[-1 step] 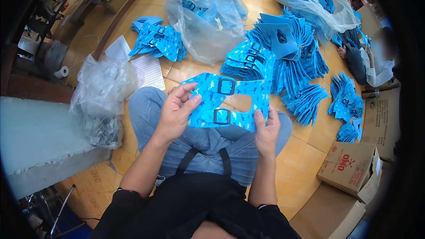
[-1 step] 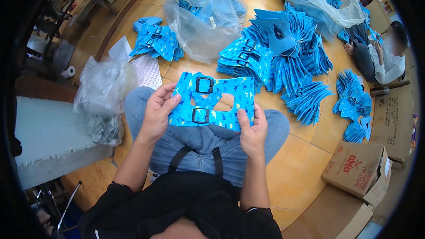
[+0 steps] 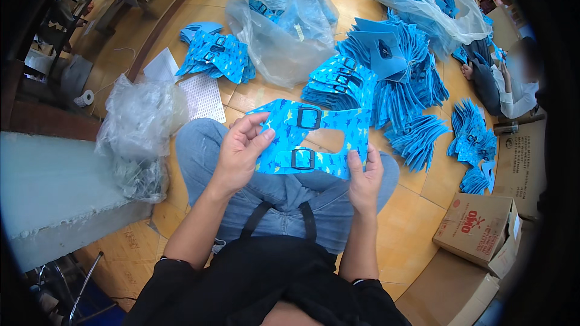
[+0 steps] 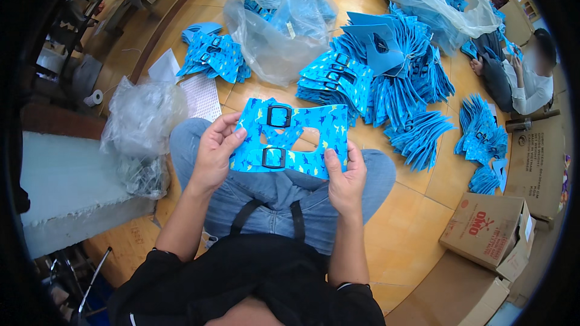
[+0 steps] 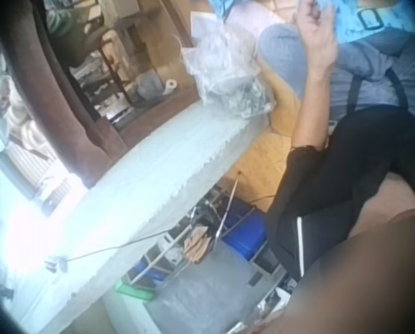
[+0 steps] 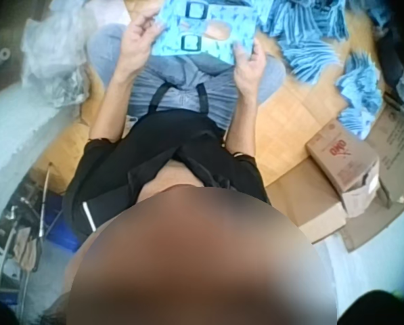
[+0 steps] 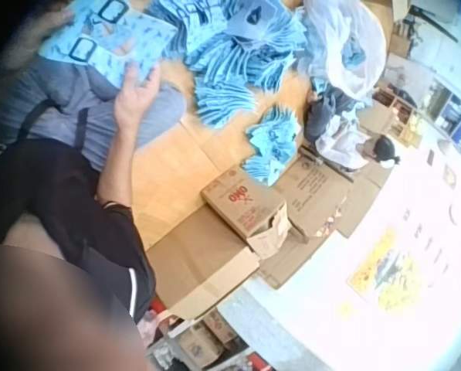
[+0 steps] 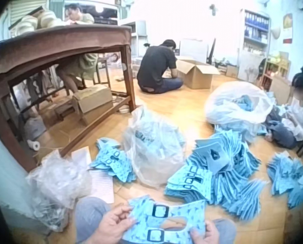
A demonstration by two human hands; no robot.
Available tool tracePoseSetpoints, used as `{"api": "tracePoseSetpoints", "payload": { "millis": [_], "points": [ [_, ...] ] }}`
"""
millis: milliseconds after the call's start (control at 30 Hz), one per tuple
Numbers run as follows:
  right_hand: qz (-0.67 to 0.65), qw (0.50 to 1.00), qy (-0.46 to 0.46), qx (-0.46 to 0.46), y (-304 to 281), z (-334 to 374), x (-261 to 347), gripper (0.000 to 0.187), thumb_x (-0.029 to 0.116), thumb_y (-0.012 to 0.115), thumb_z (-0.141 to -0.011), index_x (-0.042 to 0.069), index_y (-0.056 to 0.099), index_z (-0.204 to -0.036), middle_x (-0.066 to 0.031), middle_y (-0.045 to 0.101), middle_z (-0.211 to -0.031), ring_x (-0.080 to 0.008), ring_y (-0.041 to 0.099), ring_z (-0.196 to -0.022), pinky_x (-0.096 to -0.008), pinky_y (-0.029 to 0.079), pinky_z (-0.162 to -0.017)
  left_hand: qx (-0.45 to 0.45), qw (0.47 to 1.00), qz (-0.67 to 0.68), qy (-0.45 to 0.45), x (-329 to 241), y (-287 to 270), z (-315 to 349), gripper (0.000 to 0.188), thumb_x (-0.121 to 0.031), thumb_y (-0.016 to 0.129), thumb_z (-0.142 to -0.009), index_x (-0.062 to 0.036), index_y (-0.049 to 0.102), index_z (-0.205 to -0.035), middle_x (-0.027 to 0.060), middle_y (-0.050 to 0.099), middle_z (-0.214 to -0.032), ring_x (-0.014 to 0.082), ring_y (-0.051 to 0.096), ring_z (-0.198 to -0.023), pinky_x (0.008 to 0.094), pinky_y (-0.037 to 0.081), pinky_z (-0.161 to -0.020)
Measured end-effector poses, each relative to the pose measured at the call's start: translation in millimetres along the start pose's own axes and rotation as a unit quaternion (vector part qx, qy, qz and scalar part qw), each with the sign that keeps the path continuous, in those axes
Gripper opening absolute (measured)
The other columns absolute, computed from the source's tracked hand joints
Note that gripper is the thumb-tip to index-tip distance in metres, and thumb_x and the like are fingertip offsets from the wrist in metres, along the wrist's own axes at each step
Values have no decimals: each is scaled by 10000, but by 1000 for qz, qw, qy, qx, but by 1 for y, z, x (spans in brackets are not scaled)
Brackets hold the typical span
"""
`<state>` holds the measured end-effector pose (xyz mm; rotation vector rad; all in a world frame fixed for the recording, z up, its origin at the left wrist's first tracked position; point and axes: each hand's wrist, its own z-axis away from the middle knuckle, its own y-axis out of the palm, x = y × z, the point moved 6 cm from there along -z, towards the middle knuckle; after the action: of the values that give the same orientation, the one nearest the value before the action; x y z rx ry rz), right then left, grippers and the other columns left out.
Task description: The person sits on the floor and repeatedly picks up blue face masks, aligns them into stacks, and ties them with white string. The person handles the masks one at a time, forms neat bundles, and places the tied stacks aside.
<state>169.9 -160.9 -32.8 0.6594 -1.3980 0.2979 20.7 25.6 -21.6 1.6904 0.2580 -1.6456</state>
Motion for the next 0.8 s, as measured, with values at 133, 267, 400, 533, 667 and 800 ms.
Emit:
{"api": "tracePoseSetpoints", "payload": {
  "millis": [133,267,400,533,667,800],
  "points": [
    [18,1000,-11,3,-1,-6,7,291,148,654,-933,-20,566,-1155,-19,627,-997,-56,557,-870,-216,462,-783,-7,1000,10,1,-4,0,-4,311,-68,587,-951,33,514,-1237,61,657,-1000,67,602,-875,224,498,-764],
    [33,999,-18,-1,-2,-6,12,307,151,656,-932,-26,559,-1164,-26,624,-1010,-61,558,-884,-221,460,-794,2,1000,-6,9,-8,3,-6,315,-65,585,-951,31,513,-1242,65,661,-1004,71,608,-893,223,503,-780],
    [19,1000,-12,2,-2,-6,11,313,141,647,-936,-30,549,-1179,-31,621,-1025,-65,559,-900,-223,458,-802,10,1000,14,12,-12,7,-6,317,-72,582,-954,29,512,-1246,75,665,-1014,78,620,-898,224,515,-781],
    [6,1000,-9,9,-3,-7,7,311,129,631,-945,-32,541,-1195,-37,624,-1042,-65,563,-908,-224,460,-807,18,999,22,24,-18,11,-6,316,-79,580,-957,27,512,-1248,84,669,-1019,84,630,-896,230,527,-782],
    [3,999,-11,37,-2,-8,6,332,124,572,-974,-34,507,-1259,-63,607,-1155,-95,554,-1035,-247,432,-912,20,1000,11,19,-20,12,-7,321,-82,586,-956,25,510,-1249,87,671,-1011,85,630,-894,231,526,-782],
    [-4,1000,-19,7,-4,-8,8,322,120,615,-954,-39,526,-1219,-55,639,-1074,-72,581,-946,-226,467,-831,17,1000,11,23,-20,12,-7,325,-79,596,-950,21,509,-1246,88,671,-1003,87,630,-892,229,525,-778]
  ]
}}
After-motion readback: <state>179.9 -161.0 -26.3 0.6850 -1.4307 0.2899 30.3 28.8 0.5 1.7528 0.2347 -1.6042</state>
